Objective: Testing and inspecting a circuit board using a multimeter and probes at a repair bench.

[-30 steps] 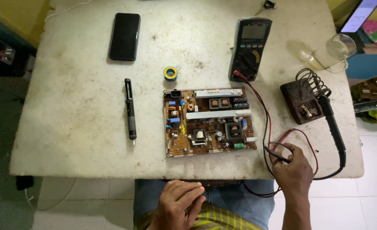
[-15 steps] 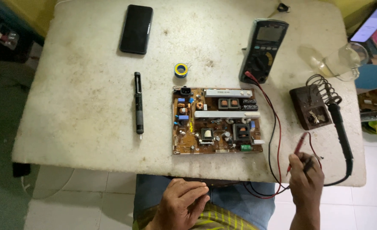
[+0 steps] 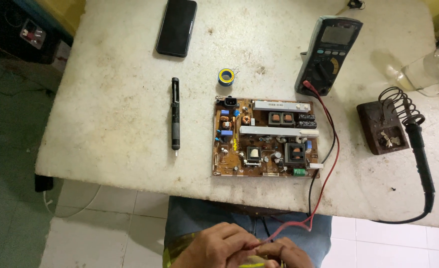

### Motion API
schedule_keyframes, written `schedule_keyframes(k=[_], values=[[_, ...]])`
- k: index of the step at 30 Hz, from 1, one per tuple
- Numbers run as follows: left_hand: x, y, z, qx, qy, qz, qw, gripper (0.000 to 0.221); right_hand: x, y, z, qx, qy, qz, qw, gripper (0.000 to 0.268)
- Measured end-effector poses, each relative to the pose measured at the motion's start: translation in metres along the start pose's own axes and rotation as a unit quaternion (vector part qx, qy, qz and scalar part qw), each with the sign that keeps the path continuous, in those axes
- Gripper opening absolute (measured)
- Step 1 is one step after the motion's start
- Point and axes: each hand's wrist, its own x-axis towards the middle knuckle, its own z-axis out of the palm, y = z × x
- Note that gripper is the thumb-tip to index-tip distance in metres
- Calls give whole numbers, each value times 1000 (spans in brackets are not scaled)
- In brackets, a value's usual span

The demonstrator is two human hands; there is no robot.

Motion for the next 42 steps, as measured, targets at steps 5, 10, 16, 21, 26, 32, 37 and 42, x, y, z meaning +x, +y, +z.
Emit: schedule_keyframes(k=[5,10,16,21,26,32,37,42], values=[[-19,-3,-33,164,123,21,978,28,19,71,-19,275,155,-255,914,79],[-11,20,-49,191,381,68,902,32,-12,133,-47,296,198,-211,910,89],[-16,-23,-31,7,521,112,846,46,-14,78,-77,254,499,139,817,22],[-7,-41,-30,-25,478,74,875,36,-6,37,-77,208,450,87,864,29],[-4,-48,-23,65,403,45,912,38,11,9,-54,295,366,29,882,64],[11,-85,-28,-11,396,38,917,73,55,-30,-58,186,270,102,939,25],[31,-108,-36,-236,399,-25,886,49,101,-41,-58,159,257,-112,947,17],[42,-109,-37,-206,422,-1,883,13,135,-21,-30,271,270,-210,900,19]])
